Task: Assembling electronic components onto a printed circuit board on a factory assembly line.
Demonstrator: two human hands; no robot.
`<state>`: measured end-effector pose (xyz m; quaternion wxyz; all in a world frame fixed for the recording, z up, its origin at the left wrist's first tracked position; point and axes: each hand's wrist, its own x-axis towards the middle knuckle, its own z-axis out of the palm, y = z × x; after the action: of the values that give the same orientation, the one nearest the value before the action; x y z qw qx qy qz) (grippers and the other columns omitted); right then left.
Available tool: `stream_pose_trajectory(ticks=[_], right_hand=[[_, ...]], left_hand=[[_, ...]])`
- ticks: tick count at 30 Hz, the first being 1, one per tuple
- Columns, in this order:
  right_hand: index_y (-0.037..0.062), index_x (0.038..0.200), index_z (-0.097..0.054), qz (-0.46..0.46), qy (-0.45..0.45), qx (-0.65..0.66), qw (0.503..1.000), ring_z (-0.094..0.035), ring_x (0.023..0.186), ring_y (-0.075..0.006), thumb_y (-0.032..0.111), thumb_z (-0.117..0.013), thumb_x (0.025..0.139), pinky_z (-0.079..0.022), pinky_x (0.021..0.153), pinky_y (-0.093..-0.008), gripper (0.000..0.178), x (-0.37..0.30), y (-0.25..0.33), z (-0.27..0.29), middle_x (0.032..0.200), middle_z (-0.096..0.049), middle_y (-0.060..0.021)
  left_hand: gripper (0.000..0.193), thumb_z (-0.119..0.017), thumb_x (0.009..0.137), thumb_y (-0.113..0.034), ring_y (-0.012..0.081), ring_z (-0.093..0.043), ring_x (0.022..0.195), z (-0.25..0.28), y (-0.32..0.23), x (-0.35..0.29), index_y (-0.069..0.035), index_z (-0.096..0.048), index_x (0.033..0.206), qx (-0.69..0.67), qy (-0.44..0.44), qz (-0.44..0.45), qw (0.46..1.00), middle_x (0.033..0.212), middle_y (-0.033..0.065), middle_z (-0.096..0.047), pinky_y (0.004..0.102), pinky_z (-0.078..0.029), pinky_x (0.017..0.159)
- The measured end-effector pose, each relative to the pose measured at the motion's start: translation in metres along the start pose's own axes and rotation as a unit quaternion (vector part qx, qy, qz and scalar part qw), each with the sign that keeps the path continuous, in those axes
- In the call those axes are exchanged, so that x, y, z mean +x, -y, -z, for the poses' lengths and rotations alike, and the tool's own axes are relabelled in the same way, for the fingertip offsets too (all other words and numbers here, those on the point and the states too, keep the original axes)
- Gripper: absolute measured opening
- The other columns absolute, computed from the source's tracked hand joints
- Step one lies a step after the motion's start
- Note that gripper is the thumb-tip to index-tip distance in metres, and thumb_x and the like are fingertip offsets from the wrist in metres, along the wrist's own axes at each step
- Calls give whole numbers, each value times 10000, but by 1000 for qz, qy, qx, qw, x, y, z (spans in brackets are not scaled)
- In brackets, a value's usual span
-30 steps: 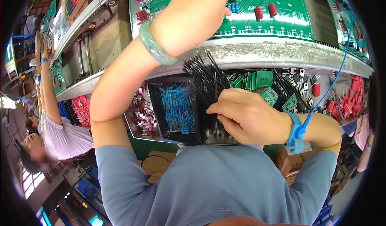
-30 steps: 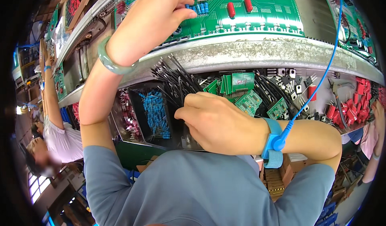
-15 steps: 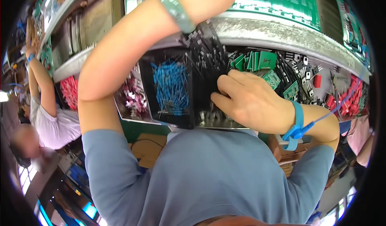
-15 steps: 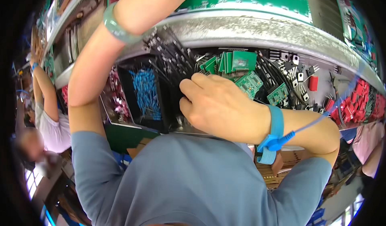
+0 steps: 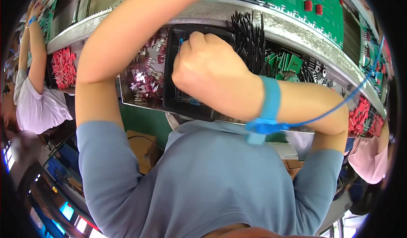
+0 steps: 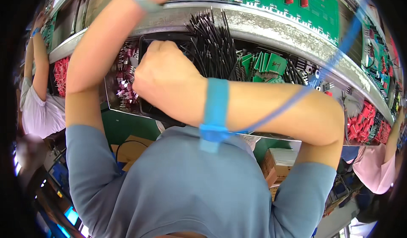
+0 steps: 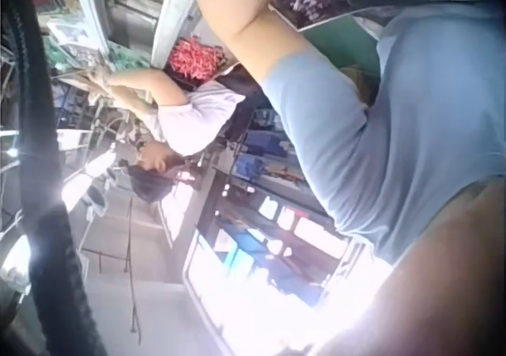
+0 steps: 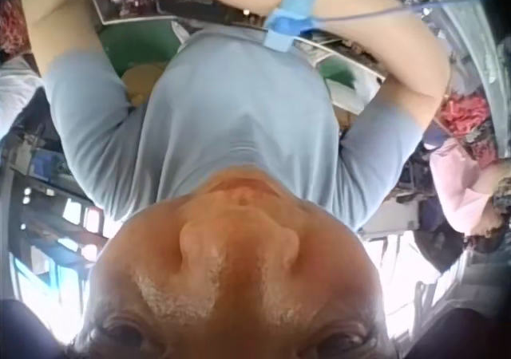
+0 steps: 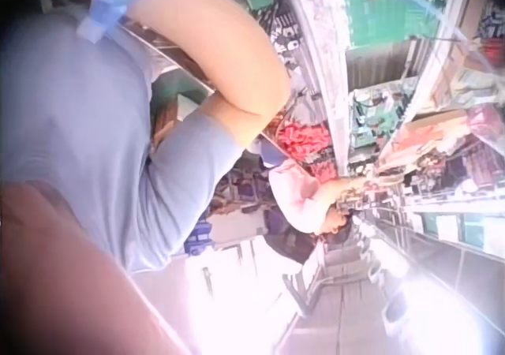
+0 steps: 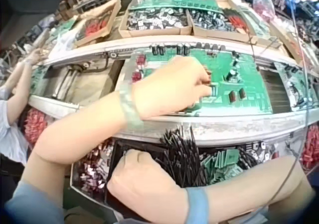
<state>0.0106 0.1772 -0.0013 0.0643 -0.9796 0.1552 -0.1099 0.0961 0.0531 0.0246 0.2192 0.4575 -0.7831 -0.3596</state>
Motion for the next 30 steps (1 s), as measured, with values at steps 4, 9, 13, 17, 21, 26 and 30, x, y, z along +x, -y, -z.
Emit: stream_pose_trajectory(ticks=[4,9,13,17,21,26,30], right_hand=[[27,639,-640,3,13,-20,1000,-539,692,-202,154,-623,591,-432,540,-284,137,3,-10,-11,657,-563,-64],[-4,712,-648,-6,1,94,996,-562,716,-231,120,-633,601,-495,557,-309,168,1,-15,11,730,-583,-99],[14,757,-646,-26,-74,269,960,-610,697,-302,98,-632,666,-505,586,-370,125,-15,-41,35,722,-607,-129],[23,916,-674,-104,-110,374,915,-635,746,-256,6,-682,762,-510,655,-312,155,-32,-72,57,825,-646,-105],[-19,957,-678,-261,-134,347,891,-625,787,-97,-36,-655,827,-512,697,-245,133,-63,-100,66,857,-678,-46],[-13,924,-666,173,-405,462,770,-622,672,-159,-77,-606,818,-498,589,-267,138,-79,-185,20,812,-560,-50],[-24,979,-684,-391,-221,329,831,-638,711,-98,-45,-666,819,-496,598,-219,162,-76,-145,55,830,-653,-61]], left_hand=[[227,-634,840,-155,160,-586,647,34,-8,-44,44,-666,945,102,-140,-90,981,765,161,-650,302,-462,599],[150,-616,864,-27,135,-593,855,58,-16,-137,39,-652,994,202,-150,24,968,930,90,-663,248,-453,795],[109,-683,747,28,257,-618,725,28,-28,-169,29,-655,852,144,-133,89,977,801,129,-652,319,-490,691],[313,-758,660,-95,277,-596,822,-15,-29,-180,-8,-650,940,198,13,1,980,911,112,-606,379,-478,734],[382,-746,644,-64,301,-555,836,-43,-16,-174,-12,-608,996,236,70,18,969,929,127,-570,385,-458,737],[159,-611,644,-67,212,-516,703,-46,-11,-156,-35,-577,796,282,86,-47,954,761,74,-473,316,-449,629],[142,-650,654,-86,217,-517,700,-44,-11,-158,-45,-565,761,243,95,-24,965,772,73,-480,327,-426,630]])
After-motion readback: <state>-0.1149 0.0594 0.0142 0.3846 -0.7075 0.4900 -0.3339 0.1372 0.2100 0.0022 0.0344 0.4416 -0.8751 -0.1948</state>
